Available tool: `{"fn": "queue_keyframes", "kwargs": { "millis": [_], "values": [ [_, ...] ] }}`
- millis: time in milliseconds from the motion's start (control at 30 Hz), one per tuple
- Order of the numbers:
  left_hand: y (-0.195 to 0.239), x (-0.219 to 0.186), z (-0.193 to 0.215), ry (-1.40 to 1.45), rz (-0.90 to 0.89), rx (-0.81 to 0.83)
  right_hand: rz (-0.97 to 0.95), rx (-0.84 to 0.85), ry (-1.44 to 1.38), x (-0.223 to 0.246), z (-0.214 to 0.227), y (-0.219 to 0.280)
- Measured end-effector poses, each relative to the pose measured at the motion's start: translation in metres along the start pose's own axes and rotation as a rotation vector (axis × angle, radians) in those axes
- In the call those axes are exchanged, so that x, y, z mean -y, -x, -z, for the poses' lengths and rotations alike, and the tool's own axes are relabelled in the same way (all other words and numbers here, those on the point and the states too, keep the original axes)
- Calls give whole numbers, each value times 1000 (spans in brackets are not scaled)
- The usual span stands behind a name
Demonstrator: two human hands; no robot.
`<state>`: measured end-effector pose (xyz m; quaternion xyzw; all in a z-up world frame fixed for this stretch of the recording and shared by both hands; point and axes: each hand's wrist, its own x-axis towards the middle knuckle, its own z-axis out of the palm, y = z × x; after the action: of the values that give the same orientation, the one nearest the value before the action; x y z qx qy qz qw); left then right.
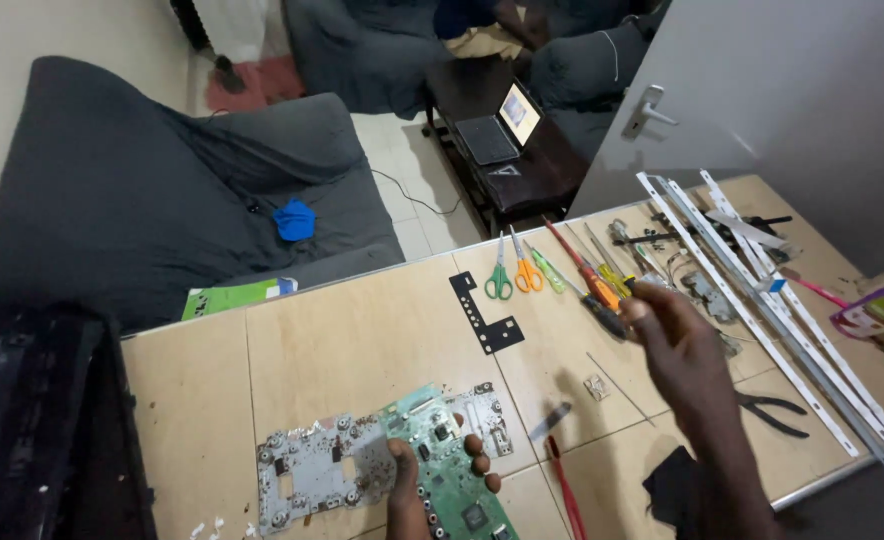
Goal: The person holds a green circuit board and scrubs its surface with a pink toothbrush, then wipes it with a black cloth. They later use tweezers to adjust small components on the board while it rests on a workbench.
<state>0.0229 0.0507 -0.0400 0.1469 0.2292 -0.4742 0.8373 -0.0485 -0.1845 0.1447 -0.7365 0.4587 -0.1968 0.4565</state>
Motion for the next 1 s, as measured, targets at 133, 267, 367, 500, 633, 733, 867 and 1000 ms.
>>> {"fn": "queue_keyframes", "kwargs": {
  "millis": [133, 267, 367, 500, 633, 733, 867, 1000],
  "values": [
    [-8, -12, 9, -30, -126, -12, 157, 6, -22, 19, 8, -27],
    [1, -18, 5, -52, -155, 22, 321, 2, 77, 44, 17, -71],
    [24, -18, -25, -56, -168, -150, 350, 67, -69, 55, 20, -110],
    [38, -16, -36, -30, -185, -154, 71, 158, -320, 37, 26, -174],
    [44, -12, -43, -45, -271, -176, -58, 157, -465, 0, 33, -229],
    [49, -9, -42, -61, -244, -174, -24, 187, -456, -27, 37, -250],
    [46, -8, -27, -39, -228, -42, -63, 213, -456, -47, 39, -280],
    [56, -8, -34, -86, -234, -113, -13, 209, -354, -39, 40, -255]
  ]
}}
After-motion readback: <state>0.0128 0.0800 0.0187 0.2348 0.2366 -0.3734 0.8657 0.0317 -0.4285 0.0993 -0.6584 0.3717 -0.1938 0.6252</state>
